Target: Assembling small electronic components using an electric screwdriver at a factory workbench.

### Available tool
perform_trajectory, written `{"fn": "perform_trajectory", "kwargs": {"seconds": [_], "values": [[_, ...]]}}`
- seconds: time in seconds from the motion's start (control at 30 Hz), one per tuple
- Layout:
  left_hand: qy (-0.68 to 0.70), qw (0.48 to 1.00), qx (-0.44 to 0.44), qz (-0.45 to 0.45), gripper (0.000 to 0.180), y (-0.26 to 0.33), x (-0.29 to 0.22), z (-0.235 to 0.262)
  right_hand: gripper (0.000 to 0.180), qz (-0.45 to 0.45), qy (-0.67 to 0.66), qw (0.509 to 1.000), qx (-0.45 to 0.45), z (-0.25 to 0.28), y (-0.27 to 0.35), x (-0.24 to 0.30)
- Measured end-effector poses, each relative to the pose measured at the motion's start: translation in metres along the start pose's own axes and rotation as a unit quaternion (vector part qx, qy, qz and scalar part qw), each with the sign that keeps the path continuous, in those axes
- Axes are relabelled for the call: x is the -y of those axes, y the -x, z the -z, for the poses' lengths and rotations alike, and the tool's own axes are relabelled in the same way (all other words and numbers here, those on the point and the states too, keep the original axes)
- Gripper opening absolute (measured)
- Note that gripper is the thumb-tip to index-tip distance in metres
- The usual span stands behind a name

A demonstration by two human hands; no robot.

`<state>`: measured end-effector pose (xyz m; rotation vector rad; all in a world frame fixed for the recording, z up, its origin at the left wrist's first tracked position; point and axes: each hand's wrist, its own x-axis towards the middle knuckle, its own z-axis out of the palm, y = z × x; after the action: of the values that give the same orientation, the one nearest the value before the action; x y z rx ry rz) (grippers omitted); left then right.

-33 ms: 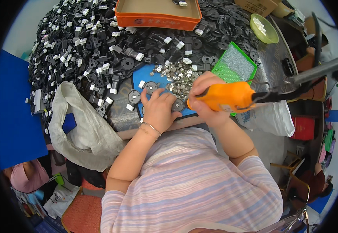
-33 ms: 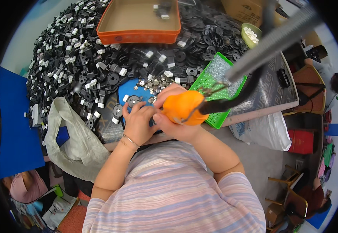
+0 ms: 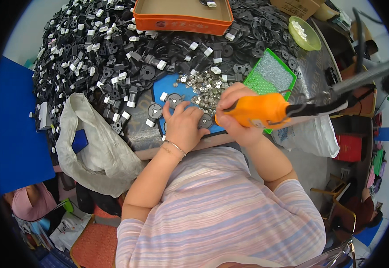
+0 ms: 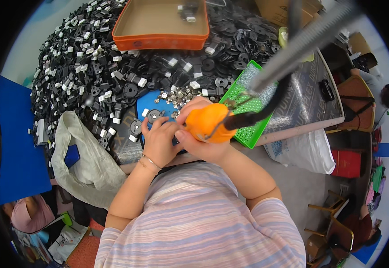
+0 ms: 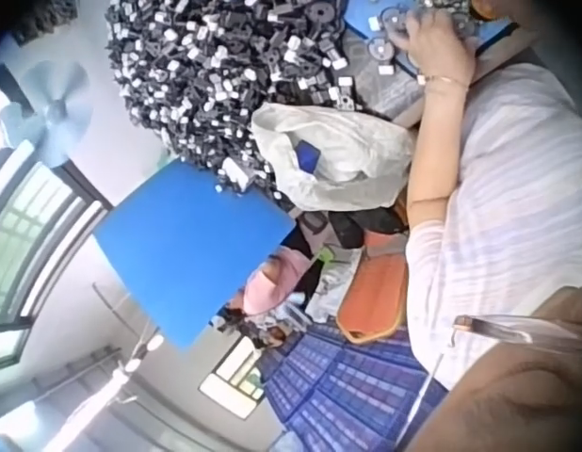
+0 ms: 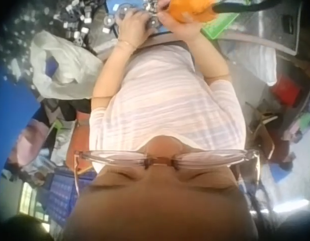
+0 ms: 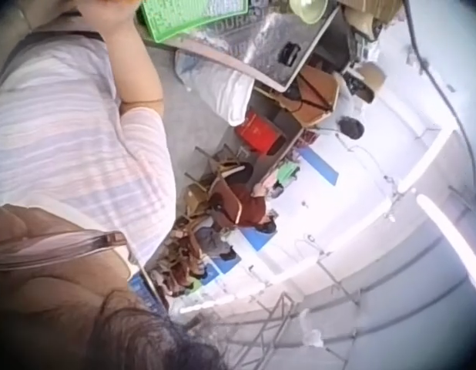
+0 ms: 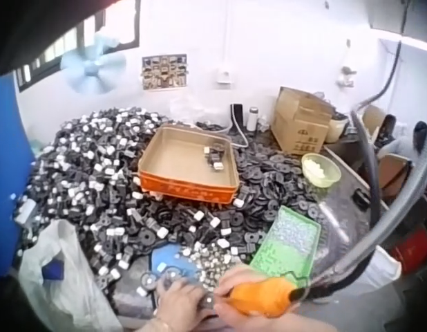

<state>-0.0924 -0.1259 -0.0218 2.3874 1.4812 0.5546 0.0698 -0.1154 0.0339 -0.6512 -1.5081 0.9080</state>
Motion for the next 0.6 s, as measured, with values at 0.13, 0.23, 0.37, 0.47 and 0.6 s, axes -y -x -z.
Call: {"fn": "perform_trajectory", "kwargs": {"seconds": [0.13, 0.23, 0.37, 0.47, 0.6], "values": [[-0.002, 1.0, -0.006, 0.001, 0.038, 0.001, 0.0, 0.0, 0.023, 0.007, 0.006, 1.0, 0.021, -0.005, 0.001, -0.007], [-0.012, 1.0, -0.013, -0.002, 0.038, 0.002, 0.003, -0.002, 0.024, 0.029, -0.001, 0.998, 0.055, -0.009, -0.003, -0.005], [-0.013, 1.0, -0.005, -0.001, 0.037, 0.0, 0.002, -0.002, 0.025, 0.006, -0.032, 0.998, 0.049, -0.006, 0.0, -0.013], [-0.007, 1.0, 0.007, 0.001, 0.037, 0.0, 0.001, 0.002, 0.027, -0.017, -0.046, 0.996, 0.078, -0.001, -0.003, -0.012], [-0.014, 1.0, 0.008, -0.007, 0.037, 0.001, -0.001, 0.004, 0.029, 0.041, -0.056, 0.988, 0.137, 0.013, -0.016, -0.008]]}}
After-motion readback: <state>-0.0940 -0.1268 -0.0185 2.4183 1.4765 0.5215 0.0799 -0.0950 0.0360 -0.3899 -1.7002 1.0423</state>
